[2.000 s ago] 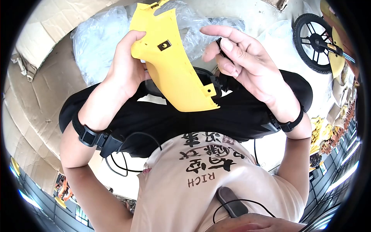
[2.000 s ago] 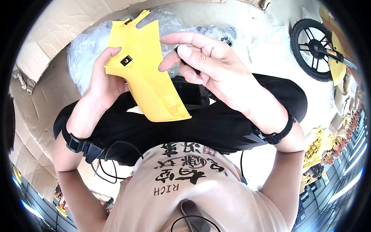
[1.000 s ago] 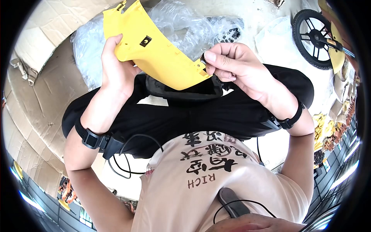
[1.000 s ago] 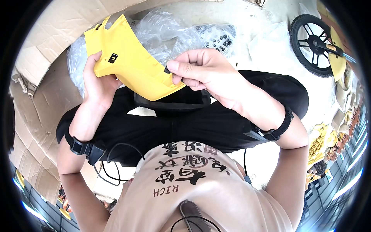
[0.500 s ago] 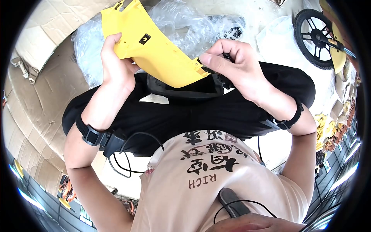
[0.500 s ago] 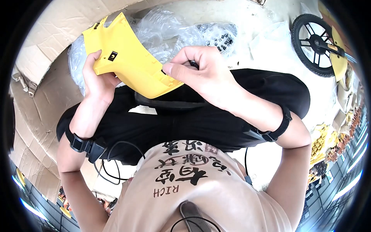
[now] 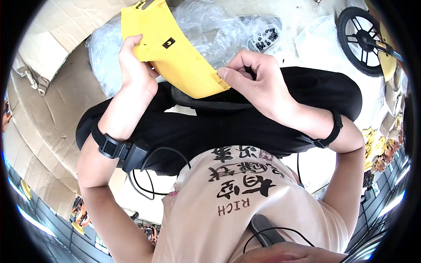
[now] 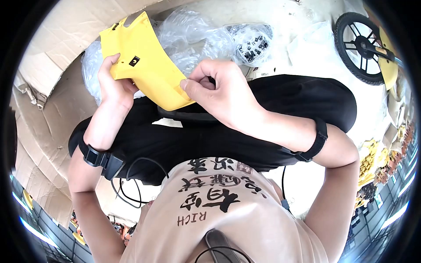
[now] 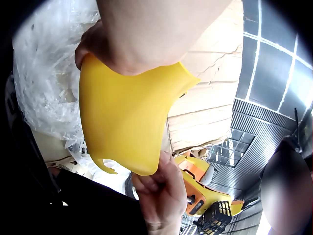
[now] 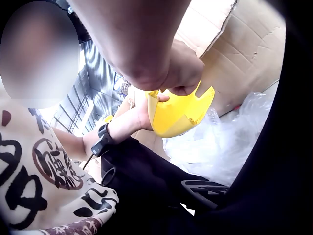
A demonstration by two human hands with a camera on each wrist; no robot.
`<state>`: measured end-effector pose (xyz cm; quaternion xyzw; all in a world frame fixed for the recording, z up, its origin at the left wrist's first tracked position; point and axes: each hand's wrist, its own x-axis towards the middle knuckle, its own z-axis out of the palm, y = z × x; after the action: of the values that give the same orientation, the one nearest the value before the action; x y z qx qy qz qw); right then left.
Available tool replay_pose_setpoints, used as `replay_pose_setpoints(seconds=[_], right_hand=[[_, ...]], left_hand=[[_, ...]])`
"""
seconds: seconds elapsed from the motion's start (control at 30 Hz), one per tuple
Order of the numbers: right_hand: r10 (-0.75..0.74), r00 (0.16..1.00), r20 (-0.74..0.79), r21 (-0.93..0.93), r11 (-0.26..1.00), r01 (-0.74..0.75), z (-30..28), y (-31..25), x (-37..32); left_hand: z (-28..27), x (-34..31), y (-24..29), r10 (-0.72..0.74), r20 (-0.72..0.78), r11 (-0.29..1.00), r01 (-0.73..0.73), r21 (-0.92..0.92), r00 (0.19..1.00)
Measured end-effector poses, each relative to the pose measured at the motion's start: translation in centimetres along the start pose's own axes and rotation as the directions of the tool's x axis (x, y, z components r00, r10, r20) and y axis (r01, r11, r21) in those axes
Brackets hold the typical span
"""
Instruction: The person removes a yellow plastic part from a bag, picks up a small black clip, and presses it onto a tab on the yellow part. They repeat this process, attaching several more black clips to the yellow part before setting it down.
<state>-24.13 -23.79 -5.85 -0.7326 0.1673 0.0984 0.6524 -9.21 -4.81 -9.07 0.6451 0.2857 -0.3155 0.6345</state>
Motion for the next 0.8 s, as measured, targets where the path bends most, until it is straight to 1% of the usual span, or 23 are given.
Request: replay_pose_setpoints(seconds=[0.03, 0.07, 0.13, 0.17, 0.23, 0.27, 0.33, 0.37, 0.43, 0.47, 0.53, 0.6, 0.67, 0.8], right_hand=[[0.018, 0.999, 0.032, 0.005, 1.0, -0.018, -0.1, -0.1, 0.0], [0.02, 0.999, 0.03, 0.006, 1.0, -0.02, -0.3, 0.0, 0.1], [0.061, 0.994, 0.086, 0.236, 0.969, -0.08, -1.0, 0.0, 0.7], [0.182, 0.967, 0.179, 0.378, 0.895, -0.239, -1.7, -0.1, 0.8], [0.229, 0.927, 0.295, 0.487, 0.799, -0.353, -2.1, 0.3, 1.1], [0.229, 0.927, 0.297, 0.487, 0.798, -0.354, -2.1, 0.5, 1.2], [0.254, 0.886, 0.388, 0.573, 0.687, -0.448, -2.0, 0.9, 1.2], [0.253, 0.887, 0.386, 0.575, 0.687, -0.445, -2.0, 0.7, 1.2], [0.224, 0.864, 0.451, 0.616, 0.622, -0.483, -2.0, 0.1, 1.1], [0.224, 0.865, 0.448, 0.618, 0.621, -0.482, -2.0, 0.1, 1.2], [0.2, 0.808, 0.554, 0.561, 0.626, -0.541, -2.0, 0.4, 1.3], [0.195, 0.81, 0.553, 0.558, 0.635, -0.534, -1.7, 0.0, 1.0], [0.187, 0.815, 0.548, 0.557, 0.645, -0.523, -1.5, -0.1, 1.0], [0.212, 0.823, 0.527, 0.56, 0.642, -0.523, -1.0, -0.1, 1.0]], left_hand=[[0.0, -0.1, 0.0, 0.003, 0.011, 1.0, -0.003, -0.002, 1.0], [0.0, -0.1, 0.0, 0.005, 0.021, 1.0, -0.005, -0.003, 1.0], [0.0, -0.2, 0.2, 0.005, 0.049, 1.0, -0.004, -0.019, 0.999], [-0.1, -0.3, 0.3, 0.003, 0.072, 0.999, -0.001, -0.038, 0.997], [0.1, -0.6, 0.1, 0.018, 0.075, 0.999, -0.015, -0.039, 0.997], [0.2, -0.7, -0.1, 0.031, 0.082, 0.999, -0.028, -0.035, 0.996], [0.1, -0.6, -0.3, 0.034, 0.08, 0.999, -0.031, -0.034, 0.996], [0.2, -0.5, -0.3, 0.041, 0.081, 0.999, -0.038, -0.035, 0.996], [0.3, -0.8, -0.1, 0.033, 0.087, 0.999, -0.03, -0.032, 0.996], [0.4, -0.9, -0.1, 0.023, 0.09, 0.999, -0.02, -0.031, 0.996], [0.3, -0.8, -0.1, 0.018, 0.083, 0.999, -0.015, -0.032, 0.996], [0.0, -0.8, 0.0, 0.012, 0.071, 0.999, -0.01, -0.034, 0.997], [-0.3, -0.5, 0.0, -0.018, 0.094, 0.999, 0.021, -0.032, 0.995], [-0.3, -0.2, -0.2, -0.01, 0.064, 0.999, 0.014, -0.051, 0.998]])
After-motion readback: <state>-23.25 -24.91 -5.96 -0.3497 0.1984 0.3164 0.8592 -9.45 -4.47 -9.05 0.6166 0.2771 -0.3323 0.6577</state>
